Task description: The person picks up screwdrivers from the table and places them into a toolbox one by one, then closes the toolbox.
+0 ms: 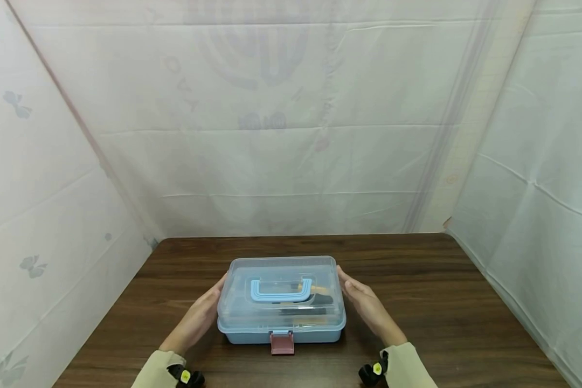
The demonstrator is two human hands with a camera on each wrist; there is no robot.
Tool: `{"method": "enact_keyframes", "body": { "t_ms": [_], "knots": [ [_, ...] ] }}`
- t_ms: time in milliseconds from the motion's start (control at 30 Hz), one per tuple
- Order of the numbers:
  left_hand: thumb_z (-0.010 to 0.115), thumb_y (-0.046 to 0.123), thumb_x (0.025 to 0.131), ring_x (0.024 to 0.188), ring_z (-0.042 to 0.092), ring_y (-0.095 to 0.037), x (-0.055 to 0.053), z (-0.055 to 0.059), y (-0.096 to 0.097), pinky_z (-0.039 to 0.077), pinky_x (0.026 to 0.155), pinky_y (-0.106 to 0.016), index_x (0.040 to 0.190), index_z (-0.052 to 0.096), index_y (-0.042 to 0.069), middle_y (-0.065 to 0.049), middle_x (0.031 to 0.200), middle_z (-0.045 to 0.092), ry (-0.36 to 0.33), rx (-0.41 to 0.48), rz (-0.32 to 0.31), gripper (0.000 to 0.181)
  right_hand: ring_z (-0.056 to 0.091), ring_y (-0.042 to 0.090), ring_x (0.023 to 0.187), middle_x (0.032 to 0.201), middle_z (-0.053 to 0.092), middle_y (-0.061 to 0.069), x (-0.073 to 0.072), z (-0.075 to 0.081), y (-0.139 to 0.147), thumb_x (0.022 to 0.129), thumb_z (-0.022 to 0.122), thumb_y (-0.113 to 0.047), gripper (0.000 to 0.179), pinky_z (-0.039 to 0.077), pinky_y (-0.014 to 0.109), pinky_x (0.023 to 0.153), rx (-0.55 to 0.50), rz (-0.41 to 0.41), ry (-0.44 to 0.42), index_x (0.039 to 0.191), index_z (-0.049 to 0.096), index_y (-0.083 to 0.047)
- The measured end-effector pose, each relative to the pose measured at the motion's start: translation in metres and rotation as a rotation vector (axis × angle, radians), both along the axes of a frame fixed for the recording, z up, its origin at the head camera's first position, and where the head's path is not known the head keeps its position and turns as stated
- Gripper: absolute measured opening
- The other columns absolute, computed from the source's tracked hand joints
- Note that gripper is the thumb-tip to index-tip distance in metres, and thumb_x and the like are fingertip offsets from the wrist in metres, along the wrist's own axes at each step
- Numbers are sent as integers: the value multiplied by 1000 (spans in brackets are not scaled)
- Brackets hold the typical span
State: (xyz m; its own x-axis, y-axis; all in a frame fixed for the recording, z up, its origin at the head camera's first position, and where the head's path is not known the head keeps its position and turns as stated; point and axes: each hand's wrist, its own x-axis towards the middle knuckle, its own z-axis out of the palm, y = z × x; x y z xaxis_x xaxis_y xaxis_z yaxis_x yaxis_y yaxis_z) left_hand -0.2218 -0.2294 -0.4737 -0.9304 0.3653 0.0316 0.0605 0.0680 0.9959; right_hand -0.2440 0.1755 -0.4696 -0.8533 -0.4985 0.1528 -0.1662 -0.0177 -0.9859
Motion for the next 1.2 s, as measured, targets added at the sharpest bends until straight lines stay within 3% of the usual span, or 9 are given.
{"method": "enact_keyframes", "body": {
  "t_ms": [300,533,633,733,1000,1100,1200],
  "knots": [
    [31,46,103,150,-6,-28,-7,-6,9,-1,119,-53,155,12,11,-6,163,1,-54,-2,141,66,32,-21,126,159,8,19,0,-3,1,106,28,-27,54,29,2,98,-1,-45,5,151,19,1],
    [29,32,105,150,-1,-31,-14,-11,13,3,119,-53,155,14,9,-10,163,6,-61,63,187,56,38,-18,124,158,16,21,3,-1,4,106,32,-28,54,32,4,99,23,-79,19,149,25,3],
    [29,26,106,150,0,-31,-15,-12,14,4,119,-52,155,15,10,-10,163,8,-64,87,191,54,41,-13,125,156,18,25,6,2,6,106,32,-27,54,36,9,101,12,-76,29,148,25,6],
    [31,25,105,150,0,-31,-14,-12,14,5,119,-53,155,13,10,-10,163,8,-71,90,186,55,47,-8,125,154,27,25,9,5,6,105,34,-27,52,41,15,102,33,-125,48,147,30,4],
    [35,23,104,149,5,-30,-14,-10,14,7,119,-52,155,14,8,-11,162,11,-86,105,183,57,59,-4,108,131,57,23,18,18,1,104,40,-17,38,54,25,88,138,-386,292,134,51,3],
    [35,24,104,149,5,-30,-14,-11,14,7,119,-52,155,14,8,-11,162,11,-88,106,183,57,64,1,100,117,66,9,24,27,0,103,41,-14,34,55,23,84,131,-422,342,129,55,2],
    [36,25,104,149,5,-30,-15,-12,14,7,119,-52,155,14,7,-11,162,11,-83,107,184,58,66,6,89,103,69,-4,32,35,-2,103,41,-12,31,56,23,77,97,-397,357,123,58,5]
  ]
}}
